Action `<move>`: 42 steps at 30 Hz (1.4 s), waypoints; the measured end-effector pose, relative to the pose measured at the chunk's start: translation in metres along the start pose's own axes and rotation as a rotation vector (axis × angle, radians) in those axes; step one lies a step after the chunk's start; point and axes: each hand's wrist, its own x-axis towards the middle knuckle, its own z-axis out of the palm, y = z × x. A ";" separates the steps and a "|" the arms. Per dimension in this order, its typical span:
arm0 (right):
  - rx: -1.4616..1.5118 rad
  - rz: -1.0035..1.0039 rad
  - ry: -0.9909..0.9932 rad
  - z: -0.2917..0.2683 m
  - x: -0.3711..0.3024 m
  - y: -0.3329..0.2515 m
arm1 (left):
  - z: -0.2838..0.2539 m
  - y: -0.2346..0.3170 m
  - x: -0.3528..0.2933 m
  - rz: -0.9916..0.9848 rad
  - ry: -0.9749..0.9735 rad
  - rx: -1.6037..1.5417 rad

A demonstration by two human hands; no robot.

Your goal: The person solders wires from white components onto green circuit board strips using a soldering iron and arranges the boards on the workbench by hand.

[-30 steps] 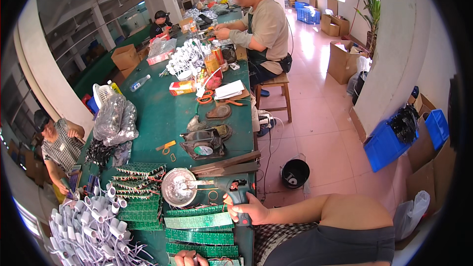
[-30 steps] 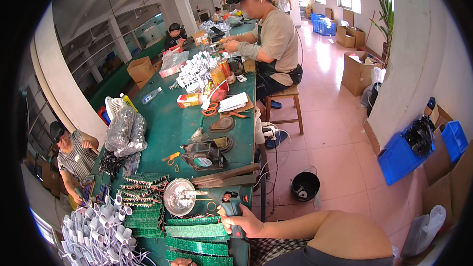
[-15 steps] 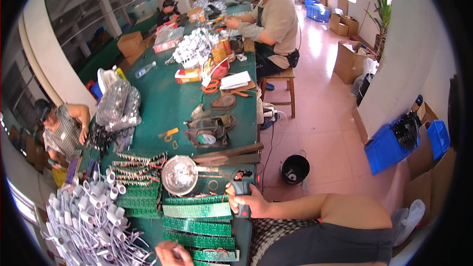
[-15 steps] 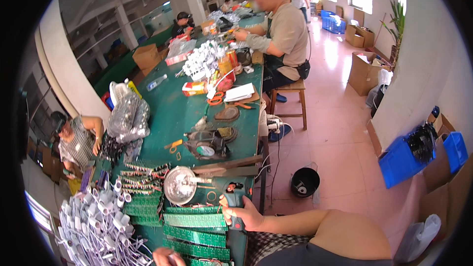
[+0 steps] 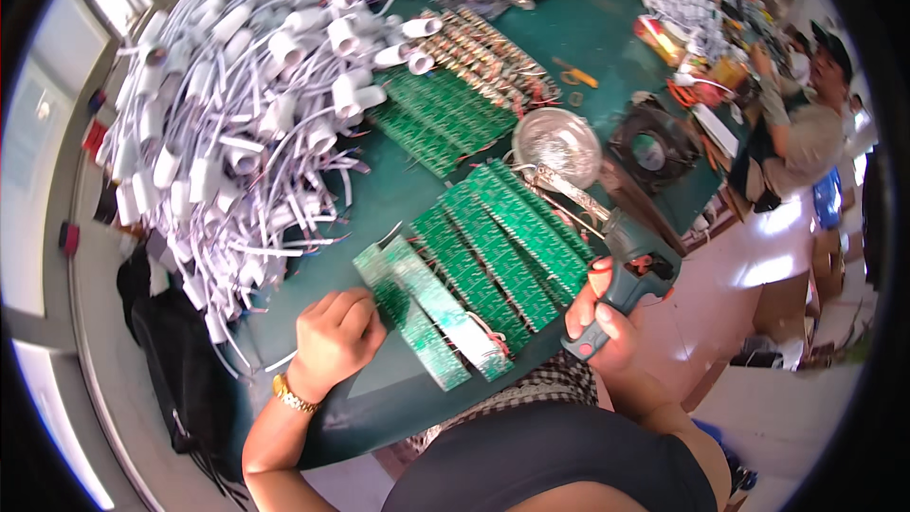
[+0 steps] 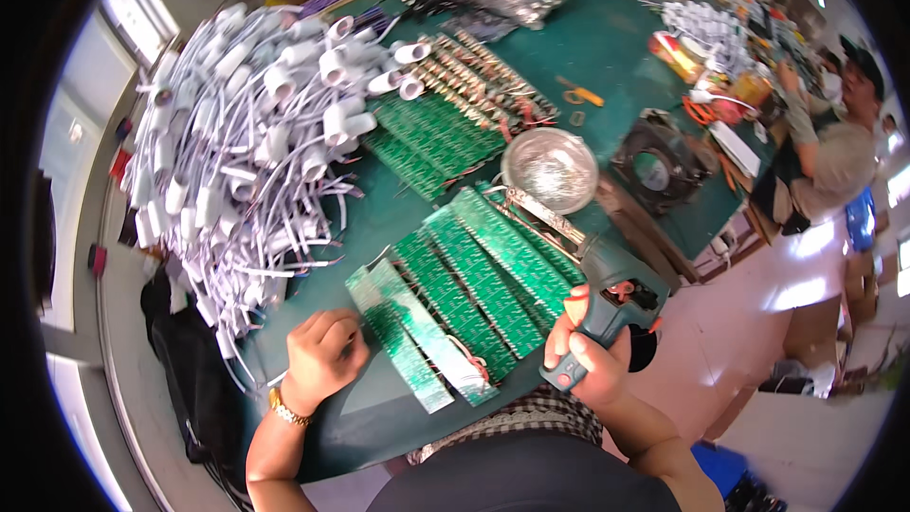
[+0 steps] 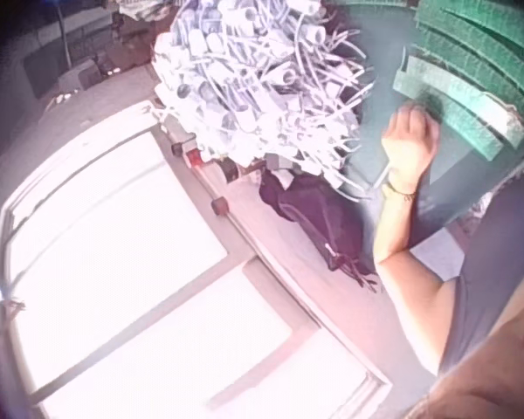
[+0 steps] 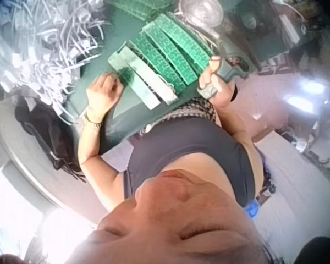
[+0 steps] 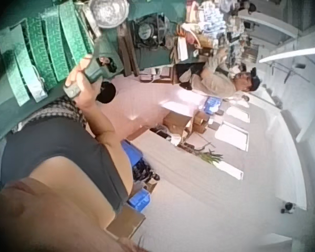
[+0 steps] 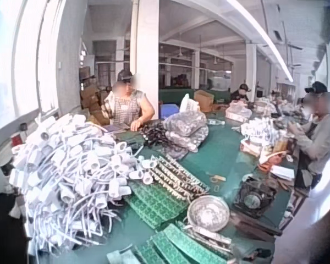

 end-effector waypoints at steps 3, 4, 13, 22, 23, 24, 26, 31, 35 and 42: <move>-0.014 0.203 -0.089 0.029 0.010 -0.004 | 0.009 -0.018 -0.009 -0.088 0.100 0.025; -0.108 0.239 -0.145 0.037 0.015 0.000 | 0.012 -0.024 -0.010 -0.141 0.123 -0.014; -0.491 0.303 -0.517 0.059 0.035 0.033 | 0.026 -0.052 -0.007 -0.560 0.126 -0.259; -0.590 0.461 -0.460 0.062 0.033 0.034 | 0.030 -0.054 -0.003 -0.570 0.045 -0.217; -0.690 0.493 -0.477 0.064 0.035 0.031 | 0.031 -0.054 -0.003 -0.557 0.055 -0.205; -0.789 0.525 -0.494 0.065 0.036 0.030 | 0.031 -0.053 -0.003 -0.562 0.053 -0.207; -0.799 0.443 -0.566 0.060 0.034 0.036 | 0.029 -0.052 -0.002 -0.543 0.030 -0.134; -0.971 0.281 -0.619 0.061 0.034 0.038 | 0.029 -0.051 -0.003 -0.541 0.004 -0.110; -1.078 0.271 -0.747 0.054 0.033 0.038 | 0.030 -0.052 -0.007 -0.517 0.030 -0.127; -0.996 0.416 -0.567 0.055 0.024 0.038 | 0.027 -0.056 -0.004 -0.459 -0.068 -0.072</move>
